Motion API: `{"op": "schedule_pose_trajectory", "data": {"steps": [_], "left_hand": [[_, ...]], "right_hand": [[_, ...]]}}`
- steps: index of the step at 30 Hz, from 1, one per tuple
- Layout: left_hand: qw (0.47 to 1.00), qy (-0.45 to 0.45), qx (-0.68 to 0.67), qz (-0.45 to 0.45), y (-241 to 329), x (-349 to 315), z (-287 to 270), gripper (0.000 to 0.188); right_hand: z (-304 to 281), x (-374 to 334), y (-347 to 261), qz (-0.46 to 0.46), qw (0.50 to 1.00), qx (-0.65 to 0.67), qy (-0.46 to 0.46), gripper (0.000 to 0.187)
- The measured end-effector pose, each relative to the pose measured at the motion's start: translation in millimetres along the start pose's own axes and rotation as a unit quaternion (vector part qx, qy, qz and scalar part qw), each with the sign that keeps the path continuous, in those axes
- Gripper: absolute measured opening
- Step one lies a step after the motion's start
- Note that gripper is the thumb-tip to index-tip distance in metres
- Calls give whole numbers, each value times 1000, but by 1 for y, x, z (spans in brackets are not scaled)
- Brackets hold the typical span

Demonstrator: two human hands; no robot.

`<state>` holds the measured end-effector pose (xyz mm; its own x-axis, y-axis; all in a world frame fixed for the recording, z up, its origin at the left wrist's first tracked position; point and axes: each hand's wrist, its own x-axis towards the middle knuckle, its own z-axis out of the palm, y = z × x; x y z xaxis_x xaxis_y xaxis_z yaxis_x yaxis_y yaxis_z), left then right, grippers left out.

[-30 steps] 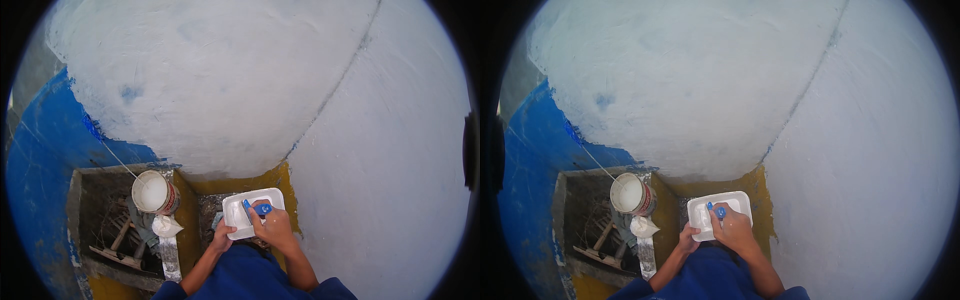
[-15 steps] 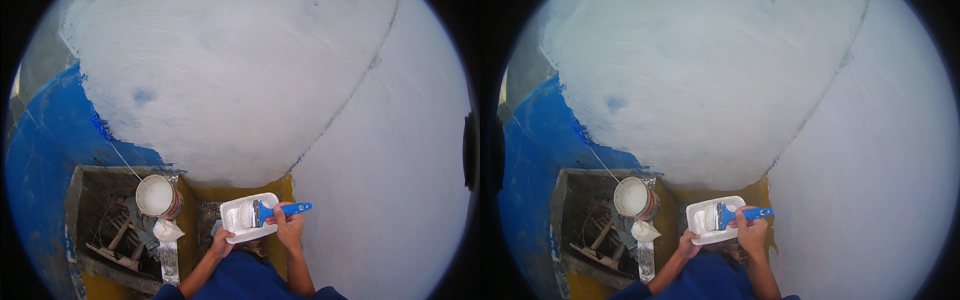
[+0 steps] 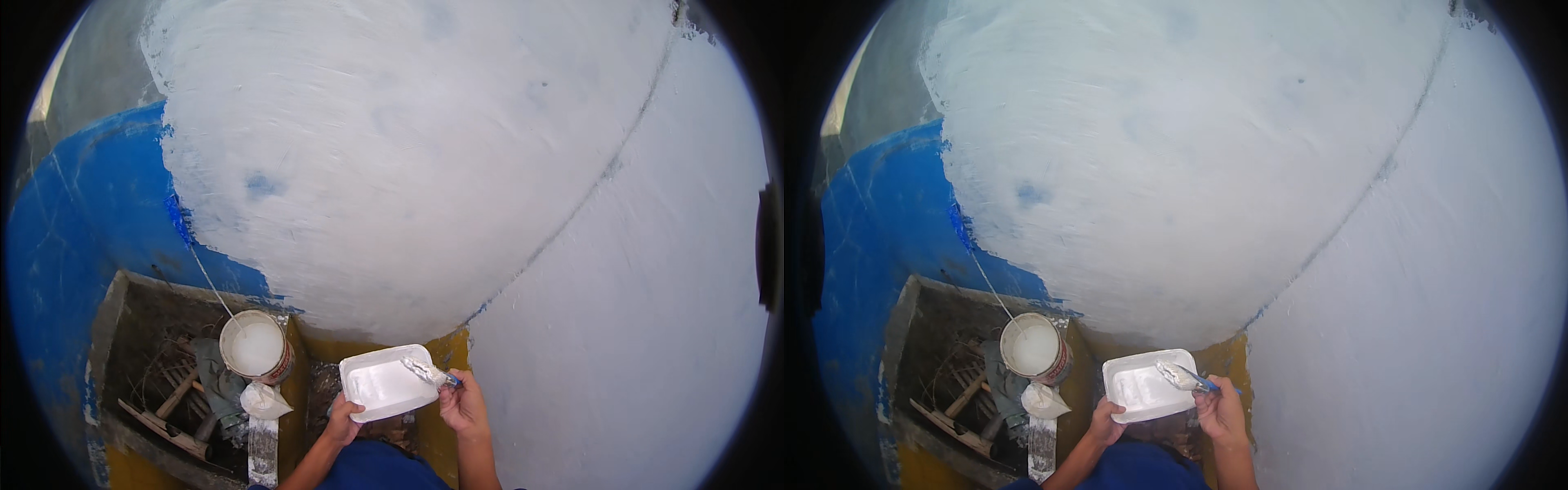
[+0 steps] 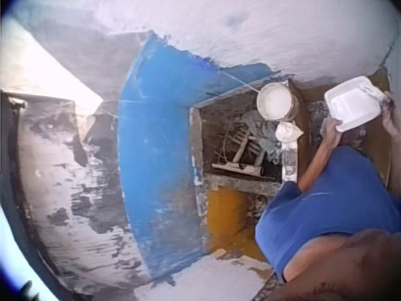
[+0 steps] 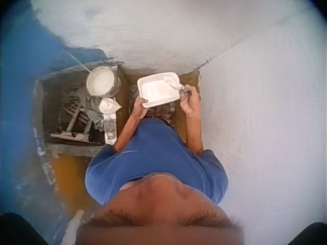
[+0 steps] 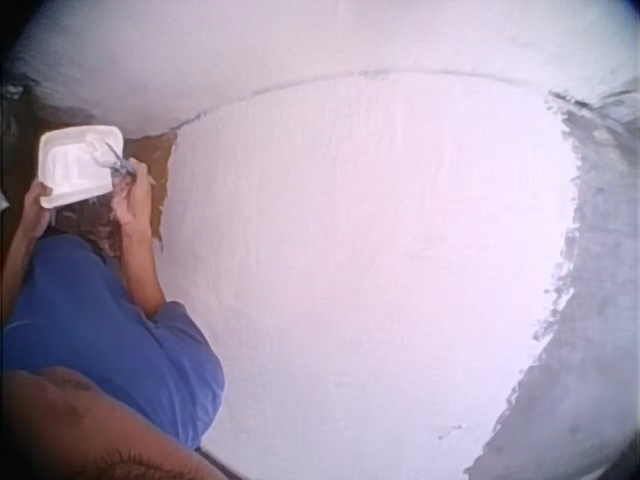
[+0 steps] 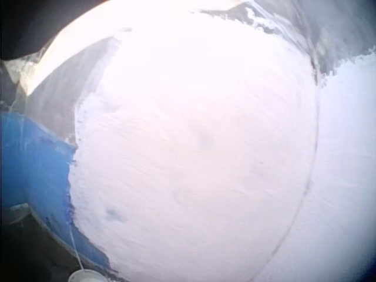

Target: The person paints a wall with white paint using a brush, dipping the brush into a small tray of paint several times to reload it.

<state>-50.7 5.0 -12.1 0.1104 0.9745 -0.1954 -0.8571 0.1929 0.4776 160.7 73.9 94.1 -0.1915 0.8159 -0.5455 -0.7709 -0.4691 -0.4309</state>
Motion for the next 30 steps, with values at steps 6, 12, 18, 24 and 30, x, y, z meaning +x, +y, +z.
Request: {"op": "schedule_pose_trajectory", "data": {"steps": [6,12,18,24,30], "left_hand": [[1000,18,-15,-19,7,-9,-14,67],[996,80,-30,8,13,3,-39,49],[983,139,-74,94,55,-19,-32,41],[988,96,-47,111,64,-10,-64,44],[979,155,-42,128,57,7,-102,44]], "right_hand": [[15,4,8,107,991,79,13,15],[111,12,-31,-84,993,-23,-81,11],[359,-57,-55,-468,799,-190,-327,23],[599,-120,-32,-887,172,-251,-347,19],[755,-120,26,-923,-122,-339,-137,15]]}}
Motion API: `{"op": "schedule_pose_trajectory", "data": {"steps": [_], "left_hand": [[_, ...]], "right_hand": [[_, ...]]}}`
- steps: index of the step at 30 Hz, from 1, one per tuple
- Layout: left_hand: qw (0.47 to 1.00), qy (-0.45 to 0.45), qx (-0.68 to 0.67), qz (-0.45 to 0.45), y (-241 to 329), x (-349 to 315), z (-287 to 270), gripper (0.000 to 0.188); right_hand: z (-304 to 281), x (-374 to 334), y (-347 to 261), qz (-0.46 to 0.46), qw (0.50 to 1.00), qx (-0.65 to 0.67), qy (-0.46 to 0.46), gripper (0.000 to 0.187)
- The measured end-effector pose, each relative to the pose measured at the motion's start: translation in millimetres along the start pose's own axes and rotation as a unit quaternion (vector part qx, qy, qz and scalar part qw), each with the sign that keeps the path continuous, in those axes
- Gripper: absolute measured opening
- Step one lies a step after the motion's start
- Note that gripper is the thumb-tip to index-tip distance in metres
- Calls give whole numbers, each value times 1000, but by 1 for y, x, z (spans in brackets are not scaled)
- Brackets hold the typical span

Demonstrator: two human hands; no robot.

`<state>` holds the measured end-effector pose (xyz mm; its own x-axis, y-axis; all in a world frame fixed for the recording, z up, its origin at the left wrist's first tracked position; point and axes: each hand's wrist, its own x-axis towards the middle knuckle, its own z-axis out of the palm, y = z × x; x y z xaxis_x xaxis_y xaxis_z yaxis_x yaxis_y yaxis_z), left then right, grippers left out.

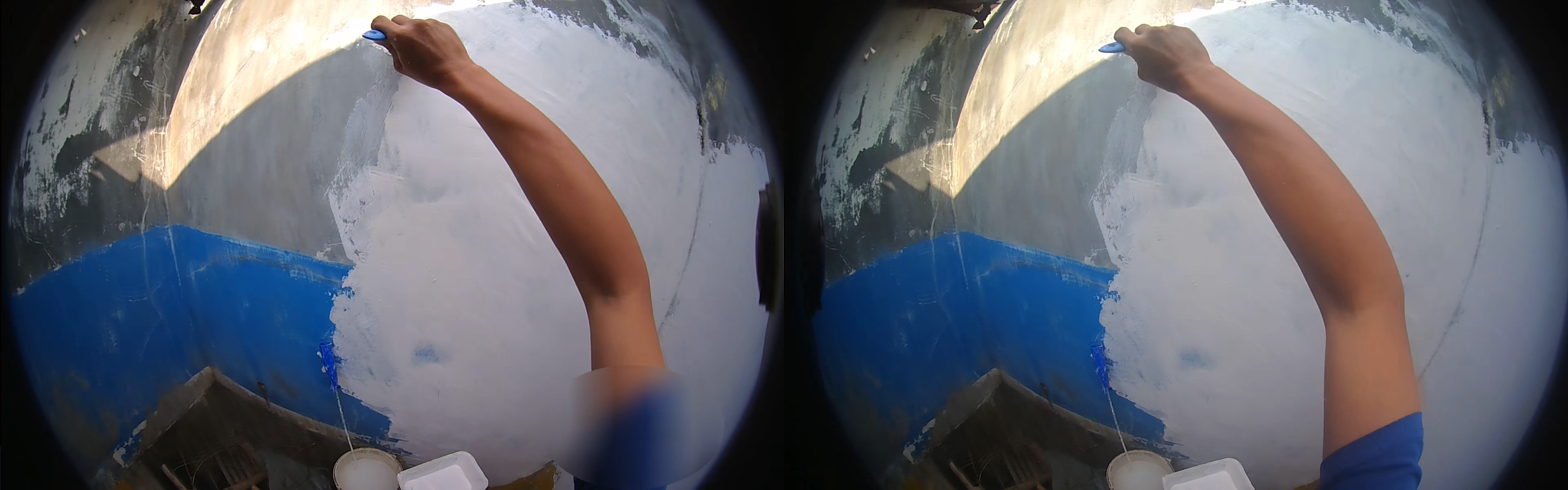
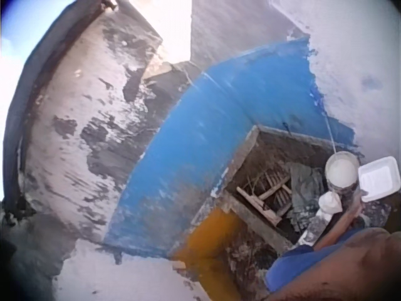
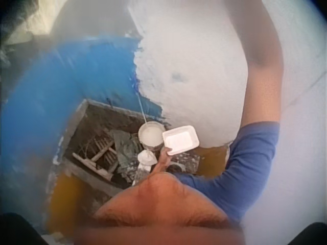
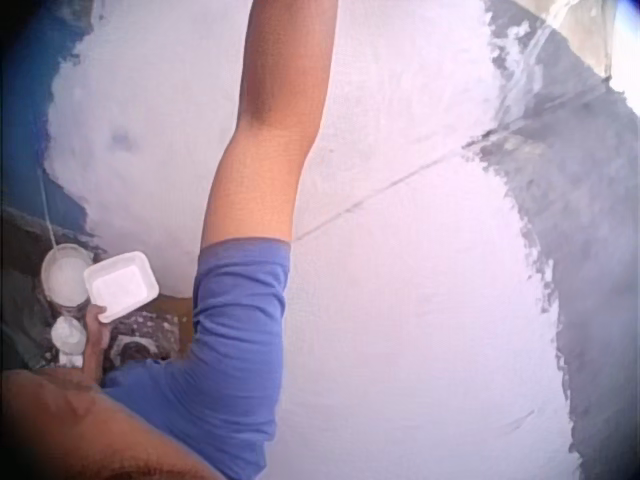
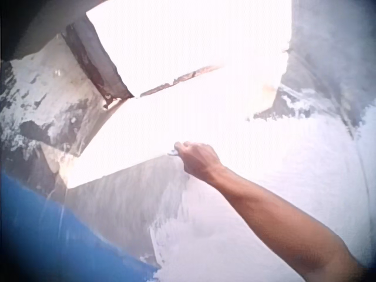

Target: The person paints a wall with white paint using a brush, dipping the brush into a small tray of paint several times to reload it.

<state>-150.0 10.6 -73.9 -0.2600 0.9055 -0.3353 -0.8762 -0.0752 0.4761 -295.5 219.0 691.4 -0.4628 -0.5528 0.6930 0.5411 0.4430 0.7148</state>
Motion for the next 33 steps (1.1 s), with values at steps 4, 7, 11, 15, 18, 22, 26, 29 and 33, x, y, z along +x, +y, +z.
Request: {"op": "schedule_pose_trajectory", "data": {"steps": [4,7,11,15,18,22,26,29,33], "left_hand": [[999,-6,29,-26,13,3,3,44],[999,1,37,-34,25,2,3,45],[998,13,51,-43,26,12,-7,45],[995,-23,36,-86,47,1,10,46],[998,-15,26,-58,47,-4,14,46],[998,-13,22,-55,54,-10,20,47],[998,-4,25,-55,54,-9,23,47],[999,7,22,-43,62,-11,31,48],[998,29,20,-56,71,-24,51,50]], "right_hand": [[36,16,-11,-42,995,-88,-9,9],[55,-6,-88,-164,985,-31,-41,15],[48,-52,-208,-161,941,259,-148,12],[49,-25,-162,45,920,330,-206,17],[28,33,-66,122,963,206,-125,18],[-4,62,30,107,991,35,75,15],[41,33,2,-14,990,-122,-68,12],[66,-39,-134,-230,972,29,-21,14],[48,-107,-243,-170,902,360,-168,11]]}}
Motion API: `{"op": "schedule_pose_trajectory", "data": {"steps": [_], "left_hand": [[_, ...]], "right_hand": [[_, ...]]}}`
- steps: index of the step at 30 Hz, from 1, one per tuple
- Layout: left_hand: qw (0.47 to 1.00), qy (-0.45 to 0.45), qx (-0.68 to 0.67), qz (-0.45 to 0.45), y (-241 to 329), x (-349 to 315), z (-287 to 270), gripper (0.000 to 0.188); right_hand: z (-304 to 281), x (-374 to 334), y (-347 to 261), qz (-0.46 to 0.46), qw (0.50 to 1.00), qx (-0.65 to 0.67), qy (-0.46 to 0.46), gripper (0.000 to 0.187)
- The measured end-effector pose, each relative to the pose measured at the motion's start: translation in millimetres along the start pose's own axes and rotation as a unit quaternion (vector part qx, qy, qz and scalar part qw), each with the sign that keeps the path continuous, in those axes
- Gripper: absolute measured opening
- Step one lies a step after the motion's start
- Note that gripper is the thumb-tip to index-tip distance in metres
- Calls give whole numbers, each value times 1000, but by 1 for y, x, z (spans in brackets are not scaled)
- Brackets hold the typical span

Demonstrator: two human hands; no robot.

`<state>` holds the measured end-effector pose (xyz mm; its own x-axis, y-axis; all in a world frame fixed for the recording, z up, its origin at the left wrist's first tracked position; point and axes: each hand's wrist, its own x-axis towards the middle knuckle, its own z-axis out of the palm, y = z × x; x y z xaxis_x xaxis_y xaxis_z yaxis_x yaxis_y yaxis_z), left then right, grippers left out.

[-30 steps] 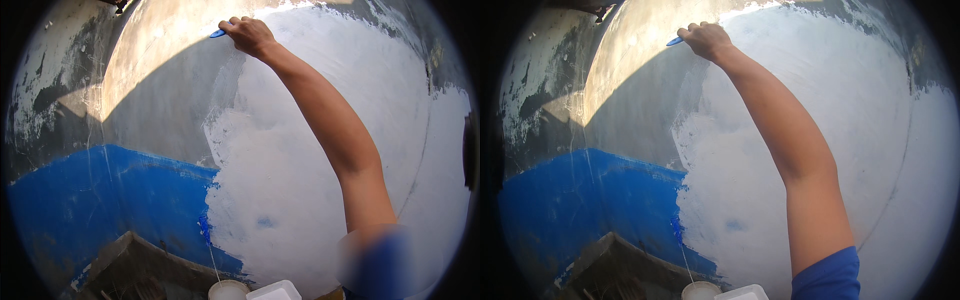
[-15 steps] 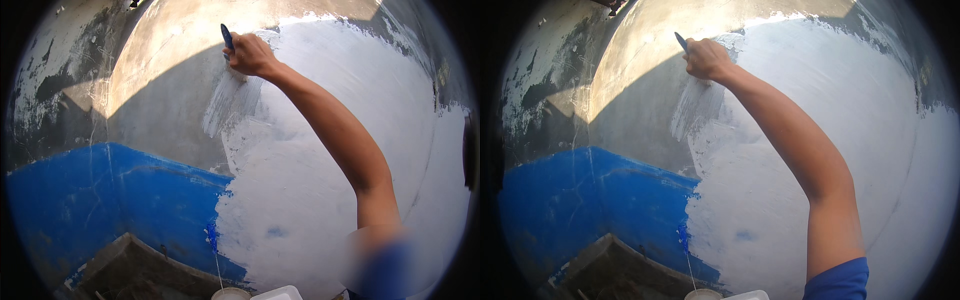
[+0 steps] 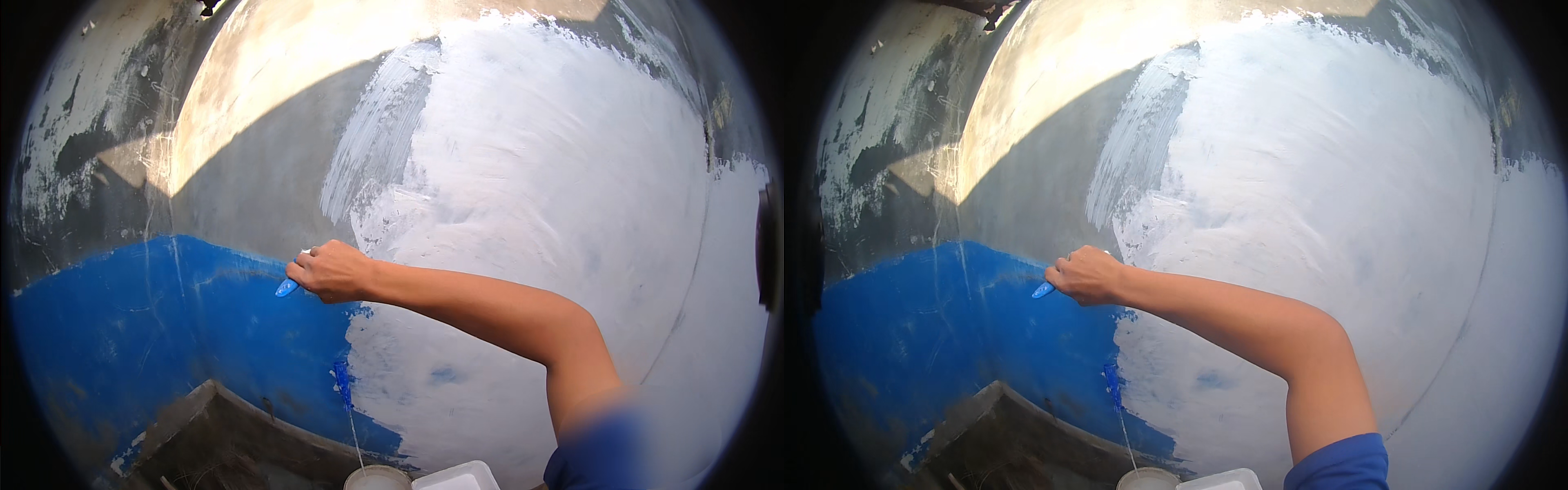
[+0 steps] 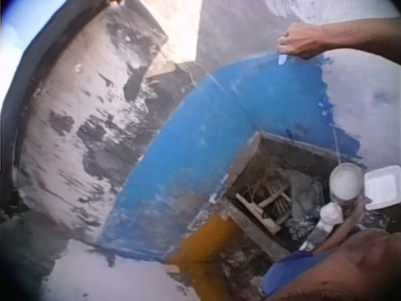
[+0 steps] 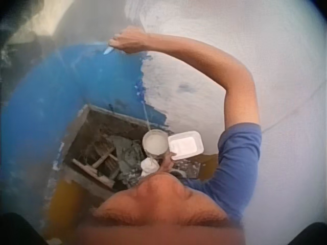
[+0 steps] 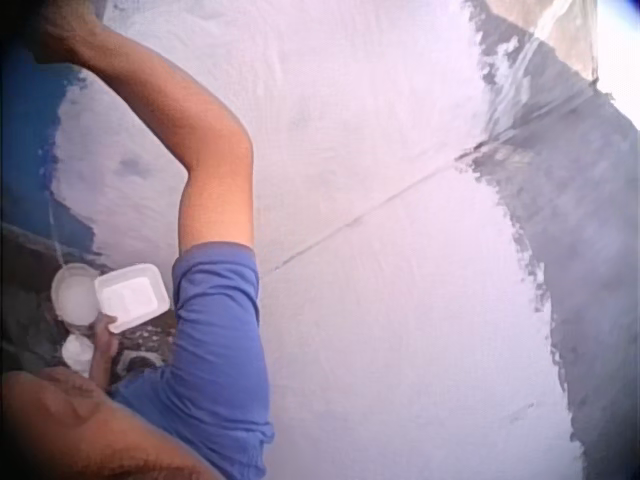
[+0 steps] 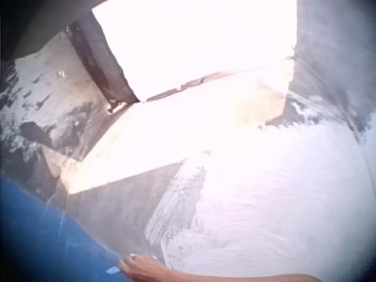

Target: The person paints a wall with white paint using a brush, dipping the brush into a small tray of paint several times to reload it.

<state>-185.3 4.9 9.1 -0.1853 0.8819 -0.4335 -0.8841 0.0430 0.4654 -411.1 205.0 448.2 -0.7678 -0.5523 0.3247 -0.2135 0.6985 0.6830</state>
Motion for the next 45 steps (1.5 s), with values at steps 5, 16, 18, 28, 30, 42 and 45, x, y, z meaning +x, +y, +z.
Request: {"op": "schedule_pose_trajectory", "data": {"steps": [5,16,18,28,30,42,45], "left_hand": [[996,-65,-3,54,-44,41,-45,55],[999,-36,-7,1,-32,15,-34,57],[1000,-28,14,-1,-29,14,-27,56],[999,-30,-13,31,-34,24,-31,53],[998,-50,-12,41,-36,25,-28,52],[998,-25,36,42,-26,18,-26,49],[993,-64,9,100,-45,32,-38,60]], "right_hand": [[-119,15,87,257,964,21,68,21],[-66,-26,69,-15,859,-512,11,20],[5,-44,-4,-96,914,-394,9,21],[-149,10,107,219,939,-170,202,15],[-213,15,158,184,879,-365,246,12],[71,-36,-101,-13,999,-45,10,10],[46,-11,-100,182,965,182,-36,9]]}}
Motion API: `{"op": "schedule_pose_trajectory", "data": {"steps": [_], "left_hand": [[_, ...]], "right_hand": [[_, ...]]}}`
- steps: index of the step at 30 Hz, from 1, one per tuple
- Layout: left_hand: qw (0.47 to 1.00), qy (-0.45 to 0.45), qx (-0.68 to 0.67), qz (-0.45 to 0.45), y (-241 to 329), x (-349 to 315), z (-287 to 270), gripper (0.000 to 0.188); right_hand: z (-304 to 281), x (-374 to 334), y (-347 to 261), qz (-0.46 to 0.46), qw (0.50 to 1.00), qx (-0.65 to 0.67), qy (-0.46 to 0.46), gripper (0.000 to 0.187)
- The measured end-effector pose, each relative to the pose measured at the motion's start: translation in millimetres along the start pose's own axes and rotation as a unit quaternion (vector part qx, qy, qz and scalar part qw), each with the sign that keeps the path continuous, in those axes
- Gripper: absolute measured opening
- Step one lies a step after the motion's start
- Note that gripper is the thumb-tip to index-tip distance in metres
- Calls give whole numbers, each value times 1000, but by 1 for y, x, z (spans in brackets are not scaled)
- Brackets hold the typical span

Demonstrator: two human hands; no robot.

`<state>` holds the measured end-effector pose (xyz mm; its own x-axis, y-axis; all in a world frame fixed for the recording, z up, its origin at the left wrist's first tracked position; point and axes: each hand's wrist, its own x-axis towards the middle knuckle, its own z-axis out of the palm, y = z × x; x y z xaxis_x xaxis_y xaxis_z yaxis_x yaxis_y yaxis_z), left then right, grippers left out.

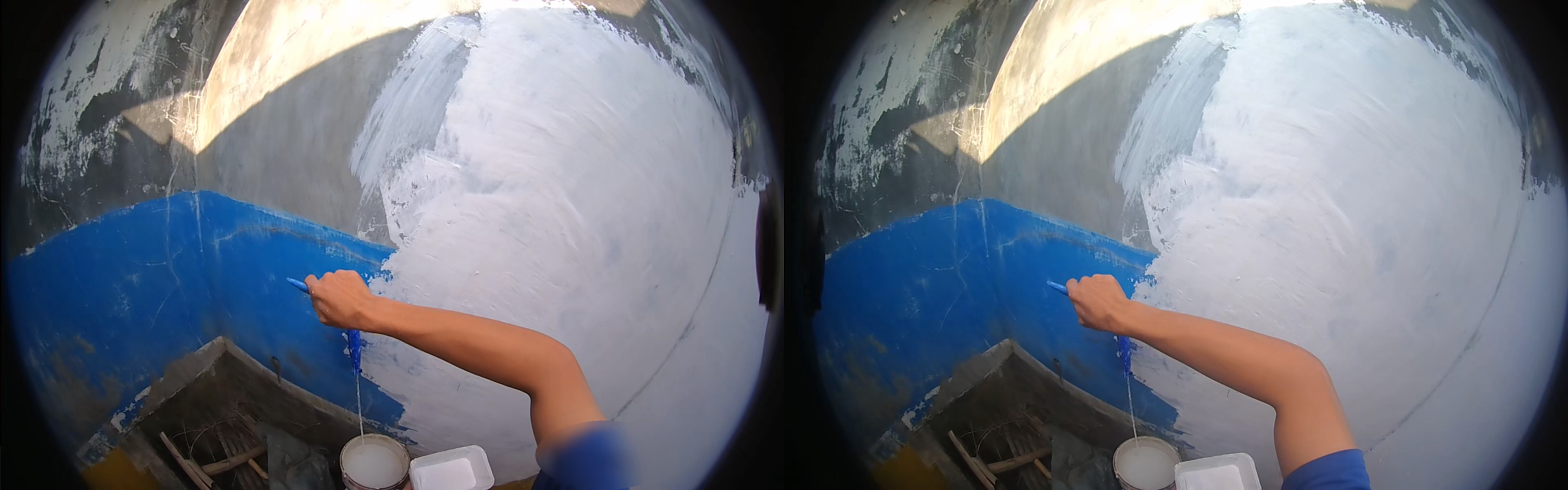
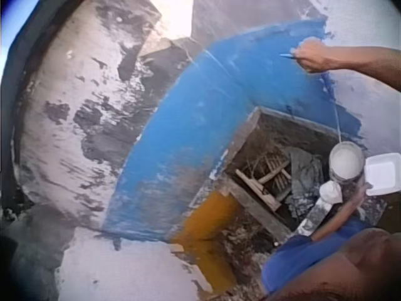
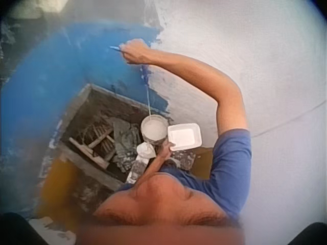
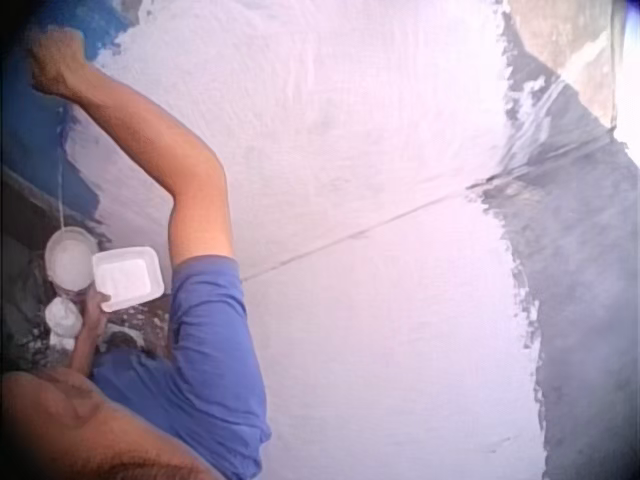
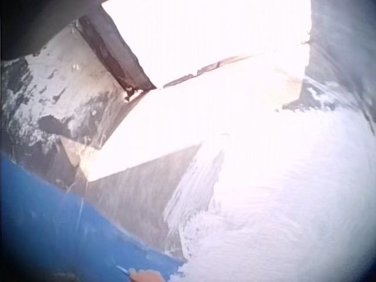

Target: The person paints a wall with white paint using a brush, dipping the brush into a small tray of paint several times to reload it.

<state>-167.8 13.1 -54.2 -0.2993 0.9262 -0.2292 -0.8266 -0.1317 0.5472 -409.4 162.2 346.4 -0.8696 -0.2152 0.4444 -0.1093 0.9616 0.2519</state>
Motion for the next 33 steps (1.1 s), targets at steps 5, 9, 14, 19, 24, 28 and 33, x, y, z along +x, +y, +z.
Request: {"op": "schedule_pose_trajectory", "data": {"steps": [5,9,14,19,24,28,33], "left_hand": [[998,8,-26,-53,0,-11,13,63],[998,11,-3,-65,12,-16,17,61],[998,-7,-41,-44,27,-24,27,58],[999,-30,-26,-34,-1,-12,4,58],[999,-18,-14,-44,2,-24,9,58],[998,0,-35,-42,-1,-22,11,56],[997,-21,1,-70,-14,-4,-10,51]], "right_hand": [[-200,59,76,111,954,-194,198,15],[-284,64,92,19,833,-410,370,9],[-129,11,85,-59,763,-623,162,12],[49,-71,-4,-149,973,-177,-24,10],[-30,-31,42,-50,984,-141,96,9],[-204,1,76,21,917,-281,283,11],[-217,-5,75,-21,855,-436,281,4]]}}
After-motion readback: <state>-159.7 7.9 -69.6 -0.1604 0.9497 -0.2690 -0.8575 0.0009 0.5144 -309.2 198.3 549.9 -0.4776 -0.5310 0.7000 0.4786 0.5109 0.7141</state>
